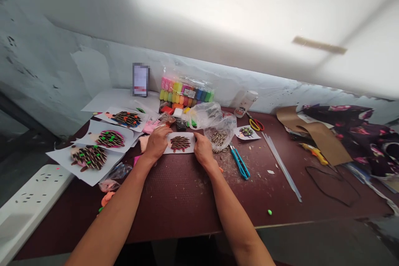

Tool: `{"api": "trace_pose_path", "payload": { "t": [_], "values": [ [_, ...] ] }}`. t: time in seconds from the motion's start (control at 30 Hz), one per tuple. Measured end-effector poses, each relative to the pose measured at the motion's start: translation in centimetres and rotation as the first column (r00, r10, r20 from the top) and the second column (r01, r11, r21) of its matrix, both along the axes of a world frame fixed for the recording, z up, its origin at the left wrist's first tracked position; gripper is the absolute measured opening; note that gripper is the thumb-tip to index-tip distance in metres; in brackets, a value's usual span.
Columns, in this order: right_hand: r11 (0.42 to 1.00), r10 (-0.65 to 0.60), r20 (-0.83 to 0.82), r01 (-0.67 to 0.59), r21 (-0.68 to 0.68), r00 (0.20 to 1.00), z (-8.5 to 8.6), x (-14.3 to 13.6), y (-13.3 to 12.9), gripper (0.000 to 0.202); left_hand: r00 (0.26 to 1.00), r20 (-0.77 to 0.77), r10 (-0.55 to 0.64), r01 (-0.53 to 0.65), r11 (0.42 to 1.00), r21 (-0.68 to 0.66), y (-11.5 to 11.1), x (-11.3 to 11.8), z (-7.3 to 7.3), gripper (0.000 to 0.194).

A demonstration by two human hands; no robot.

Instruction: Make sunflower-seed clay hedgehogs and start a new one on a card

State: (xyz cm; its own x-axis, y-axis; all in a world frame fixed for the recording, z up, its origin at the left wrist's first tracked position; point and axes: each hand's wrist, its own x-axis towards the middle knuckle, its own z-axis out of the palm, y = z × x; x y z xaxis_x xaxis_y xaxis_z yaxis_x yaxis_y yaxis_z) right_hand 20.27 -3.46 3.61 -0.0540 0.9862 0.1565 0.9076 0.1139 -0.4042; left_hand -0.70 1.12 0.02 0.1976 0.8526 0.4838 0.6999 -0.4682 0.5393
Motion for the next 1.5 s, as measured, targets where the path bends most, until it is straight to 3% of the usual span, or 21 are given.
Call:
{"api": "trace_pose_path", "payload": {
  "t": [0.53,0.77,1.0,1.5],
  "values": [
    [0.997,0.048,0.119,-0.040,-0.069,0.992,1.0,0.0,-0.1,0.051,0.985,0.137,0.100,-0.108,0.993,0.046,-0.4,-0.3,1.5,0.043],
    [0.993,0.076,0.159,-0.061,-0.097,0.984,0.8,0.5,0.2,0.043,0.990,0.084,0.115,-0.118,0.993,0.024,-0.4,-0.2,1.7,0.043],
    [0.999,0.036,0.143,-0.030,-0.042,0.989,1.0,0.5,0.0,0.037,0.996,0.016,0.087,-0.087,0.996,0.002,-0.3,-0.2,1.6,0.043],
    [0.989,0.085,0.263,-0.051,-0.136,0.961,1.8,0.5,-0.1,0.037,0.992,-0.065,0.112,-0.117,0.991,-0.071,-0.5,0.0,2.1,0.046]
  ]
}}
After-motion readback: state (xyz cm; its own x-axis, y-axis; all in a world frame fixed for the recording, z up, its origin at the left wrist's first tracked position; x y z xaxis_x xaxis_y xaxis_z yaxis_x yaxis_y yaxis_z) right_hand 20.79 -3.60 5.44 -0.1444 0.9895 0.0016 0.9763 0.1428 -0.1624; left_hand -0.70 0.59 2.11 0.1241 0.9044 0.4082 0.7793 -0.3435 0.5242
